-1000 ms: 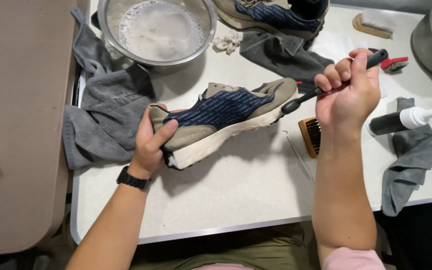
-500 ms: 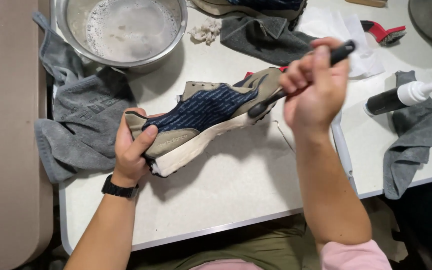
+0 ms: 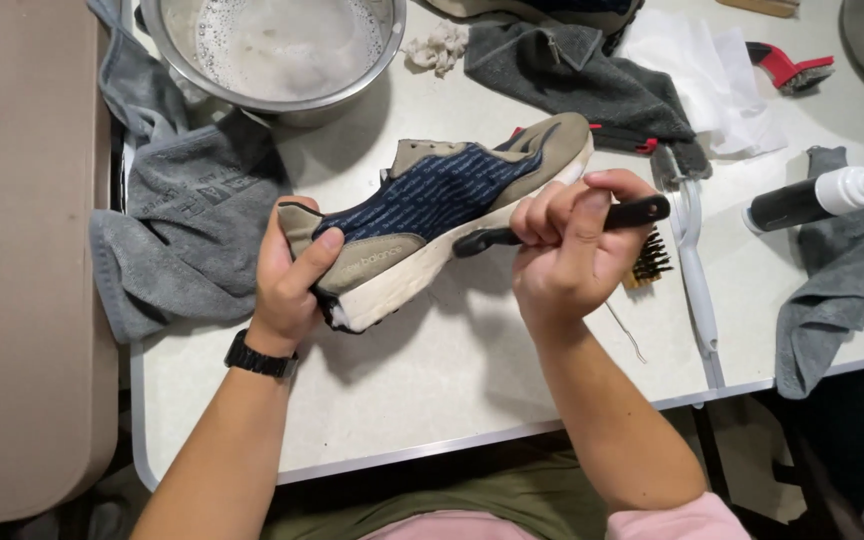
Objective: The person scrubs a blue and white sneaker using a black brush and a red brush, dipping them into a metal bowl of soapy water. They also use a grey cloth to wipe the shoe and apply a liquid from a spray bottle during the cleaning process.
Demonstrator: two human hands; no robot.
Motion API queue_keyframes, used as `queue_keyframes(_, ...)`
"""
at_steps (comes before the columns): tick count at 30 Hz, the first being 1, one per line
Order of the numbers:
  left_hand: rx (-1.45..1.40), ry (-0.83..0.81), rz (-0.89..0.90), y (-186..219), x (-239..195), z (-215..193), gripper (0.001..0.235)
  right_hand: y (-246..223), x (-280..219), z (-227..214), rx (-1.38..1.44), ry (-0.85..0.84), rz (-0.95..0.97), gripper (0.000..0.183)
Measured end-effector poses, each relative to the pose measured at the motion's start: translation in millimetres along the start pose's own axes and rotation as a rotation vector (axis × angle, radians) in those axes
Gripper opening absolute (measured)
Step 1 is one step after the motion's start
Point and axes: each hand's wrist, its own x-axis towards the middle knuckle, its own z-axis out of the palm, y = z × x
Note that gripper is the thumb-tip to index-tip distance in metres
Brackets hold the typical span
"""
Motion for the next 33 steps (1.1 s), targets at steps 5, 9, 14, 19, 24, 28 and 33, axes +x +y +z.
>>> queue_keyframes(5,-0.008,0.004,-0.028,1,-2,-1,0.031,-10,42,-27,-0.103,0.008,-0.19,0.008)
queue_keyframes(9,-0.022,-0.005,-0.034,1,-1,0,0.03,-26,15,-6,-0.047,-0.107,-0.091,0.005)
queue_keyframes(14,0.069,-0.004,0.01,0,-2,-1,0.034,-8,16,-11,-0.067,-0.023,-0.051,0.008)
queue_keyframes(19,-0.01,0.003,-0.026,-3,-3,-1,0.03,-10,16,-12,0.015,-0.084,-0.082,0.009)
queue_keyframes(24,-0.126,0.006,0.09,0,1,6,0.025,23,-9,-9,-0.009,0.158,0.002,0.013)
queue_keyframes(28,-0.119,0.033,0.064,-4,0,1,0.024,9,5,-27,-0.056,0.177,-0.079,0.013)
queue_keyframes(33,-0.123,0.005,0.085,0,0,7,0.025,15,-20,-14,0.021,0.145,-0.006,0.011)
